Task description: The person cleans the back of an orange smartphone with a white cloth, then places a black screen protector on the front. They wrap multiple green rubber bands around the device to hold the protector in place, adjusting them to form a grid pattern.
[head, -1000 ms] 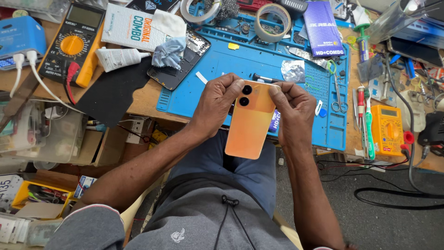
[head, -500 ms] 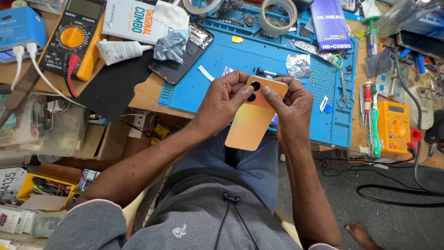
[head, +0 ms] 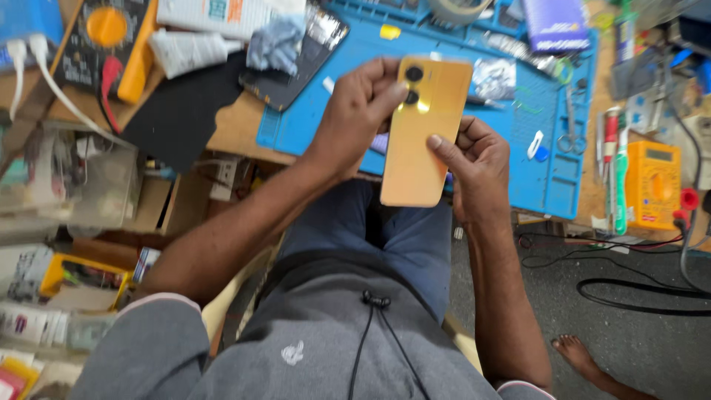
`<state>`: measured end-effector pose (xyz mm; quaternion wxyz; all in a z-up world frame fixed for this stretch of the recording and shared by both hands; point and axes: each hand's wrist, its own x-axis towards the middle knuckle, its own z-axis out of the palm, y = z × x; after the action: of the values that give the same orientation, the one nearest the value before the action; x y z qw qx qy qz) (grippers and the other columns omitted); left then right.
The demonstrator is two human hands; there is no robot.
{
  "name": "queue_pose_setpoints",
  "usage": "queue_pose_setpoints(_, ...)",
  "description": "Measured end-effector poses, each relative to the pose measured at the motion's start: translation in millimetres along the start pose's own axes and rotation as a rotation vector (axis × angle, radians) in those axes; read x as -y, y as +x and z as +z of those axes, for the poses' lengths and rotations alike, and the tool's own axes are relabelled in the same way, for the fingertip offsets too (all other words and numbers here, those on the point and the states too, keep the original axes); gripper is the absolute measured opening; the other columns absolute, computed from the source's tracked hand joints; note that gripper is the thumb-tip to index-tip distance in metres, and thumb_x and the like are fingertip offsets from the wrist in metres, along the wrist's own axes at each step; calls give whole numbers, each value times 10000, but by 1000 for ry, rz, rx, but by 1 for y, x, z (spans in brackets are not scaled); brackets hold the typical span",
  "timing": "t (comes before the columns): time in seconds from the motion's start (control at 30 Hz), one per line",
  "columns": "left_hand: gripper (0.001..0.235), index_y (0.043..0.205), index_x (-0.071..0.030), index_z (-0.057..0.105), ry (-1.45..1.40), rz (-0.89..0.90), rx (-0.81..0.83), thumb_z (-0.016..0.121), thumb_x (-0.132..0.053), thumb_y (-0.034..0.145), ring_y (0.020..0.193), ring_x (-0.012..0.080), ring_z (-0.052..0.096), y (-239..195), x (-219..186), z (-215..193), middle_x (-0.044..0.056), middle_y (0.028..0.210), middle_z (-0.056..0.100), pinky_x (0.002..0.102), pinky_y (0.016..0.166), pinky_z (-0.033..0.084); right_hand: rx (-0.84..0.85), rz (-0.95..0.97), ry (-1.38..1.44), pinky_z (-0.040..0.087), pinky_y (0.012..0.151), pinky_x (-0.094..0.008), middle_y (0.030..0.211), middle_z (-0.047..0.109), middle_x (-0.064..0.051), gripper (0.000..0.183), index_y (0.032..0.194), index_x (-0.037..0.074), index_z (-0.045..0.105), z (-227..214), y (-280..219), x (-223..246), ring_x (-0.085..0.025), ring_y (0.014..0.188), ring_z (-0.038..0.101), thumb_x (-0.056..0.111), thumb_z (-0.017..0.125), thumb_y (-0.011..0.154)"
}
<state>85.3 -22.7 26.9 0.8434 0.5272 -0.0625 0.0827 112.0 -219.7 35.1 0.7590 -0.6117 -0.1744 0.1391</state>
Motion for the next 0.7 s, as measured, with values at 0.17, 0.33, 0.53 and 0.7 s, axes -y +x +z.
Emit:
queue_pose_setpoints(0.17, 343, 1369, -15, 548, -24, -159, 52, 582, -116, 1044, 978, 113, 735, -7, -7, -5, 92, 1119, 748, 287, 827, 652, -13, 30, 130, 600, 858, -280, 1054, 743, -155, 205, 1132, -90, 655, -5, 0, -4, -152, 910, 727, -9, 728, 958)
queue_pose_setpoints(0.33, 356, 1326, 44, 592, 116, -245, 152, 632, -89, 998, 1013, 134, 746, -28, -2, -8, 121, 1171, 757, 314, 852, 662, -53, 3, 99, 603, 877, -289, 1076, 744, -160, 217, 1160, -99, 657, -6, 12, 0, -156, 928, 728, -11, 732, 976)
queue_pose_setpoints(0.53, 331, 1317, 51, 594, 120, -149, 99, 619, -75, 1012, 995, 147, 760, -24, 0, -18, 139, 1159, 762, 327, 839, 688, 41, 119, 43, 614, 854, -273, 1097, 754, -149, 299, 1216, -84, 641, -4, 0, 5, -141, 939, 745, -3, 728, 942)
queue_pose_setpoints(0.7, 339, 1322, 37, 571, 96, -173, 76, 620, -90, 1013, 1006, 115, 753, -25, -7, -14, 99, 1157, 753, 292, 827, 681, 43, 162, 21, 600, 730, -249, 1039, 759, -144, 328, 1221, -82, 644, -9, -7, 2, -134, 838, 732, -13, 743, 915)
